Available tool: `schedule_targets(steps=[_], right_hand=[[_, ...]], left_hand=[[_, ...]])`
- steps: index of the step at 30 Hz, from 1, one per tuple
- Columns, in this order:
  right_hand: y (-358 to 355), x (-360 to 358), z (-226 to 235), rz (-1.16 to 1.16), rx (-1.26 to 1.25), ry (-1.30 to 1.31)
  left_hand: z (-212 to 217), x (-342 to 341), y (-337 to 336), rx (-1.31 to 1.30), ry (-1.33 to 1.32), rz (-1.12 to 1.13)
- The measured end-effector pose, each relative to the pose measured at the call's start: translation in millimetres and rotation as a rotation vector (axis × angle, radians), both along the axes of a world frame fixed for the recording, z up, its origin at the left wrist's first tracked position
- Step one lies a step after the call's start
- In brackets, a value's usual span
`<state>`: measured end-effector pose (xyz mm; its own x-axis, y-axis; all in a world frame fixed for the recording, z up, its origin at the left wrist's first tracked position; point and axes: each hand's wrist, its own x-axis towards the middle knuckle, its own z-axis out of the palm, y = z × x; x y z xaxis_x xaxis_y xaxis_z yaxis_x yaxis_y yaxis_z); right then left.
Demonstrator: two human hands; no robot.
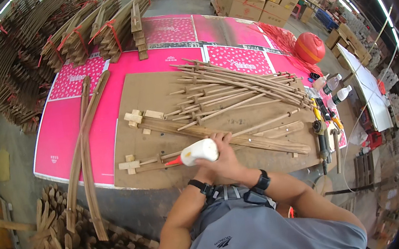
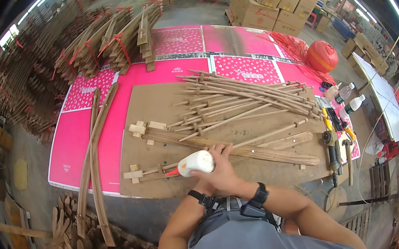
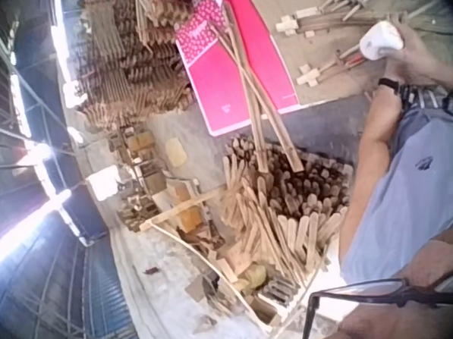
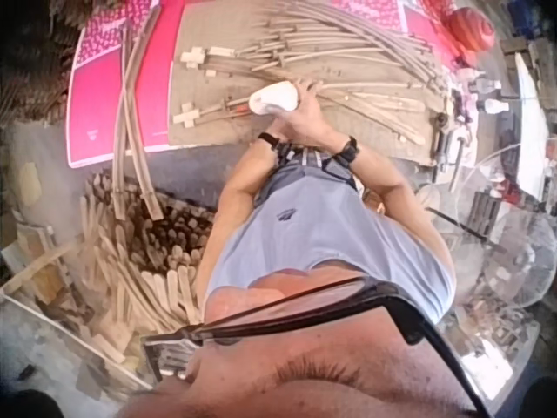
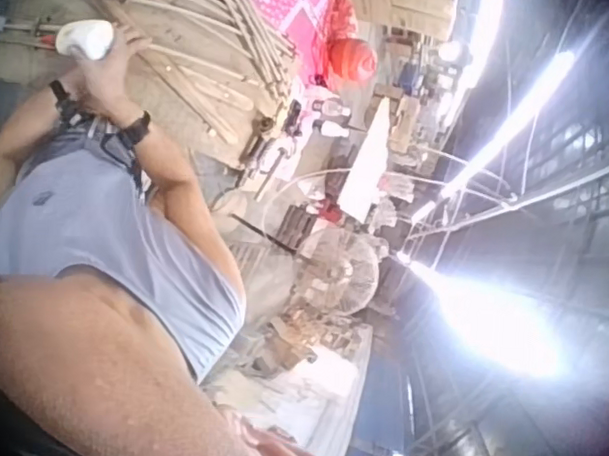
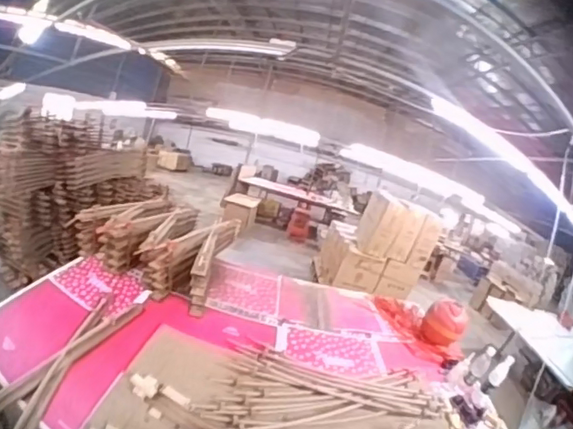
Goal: The recorder is gluing and nailing together wooden slats to assemble frames in a furniture factory.
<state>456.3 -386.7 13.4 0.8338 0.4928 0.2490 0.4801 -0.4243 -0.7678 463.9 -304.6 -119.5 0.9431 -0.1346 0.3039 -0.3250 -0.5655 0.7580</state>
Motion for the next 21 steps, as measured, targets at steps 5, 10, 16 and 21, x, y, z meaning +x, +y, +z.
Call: schedule_targets(steps=[5,10,16,21], right_hand=[[-71,10,44,-0.083,0.783,0.956],[-164,5,18,-0.346,1.088,1.183],[-193,-28,-40,-0.404,1.353,1.559],[-177,-29,-53,-0.526,1.523,1.639]], left_hand=[[42,-4,-16,-0.739,-0.058,0.034],[60,-6,-18,0.277,-0.360,0.222],[54,-13,-10,0.443,-0.409,0.246],[47,-9,-2,0.520,-0.518,0.250]])
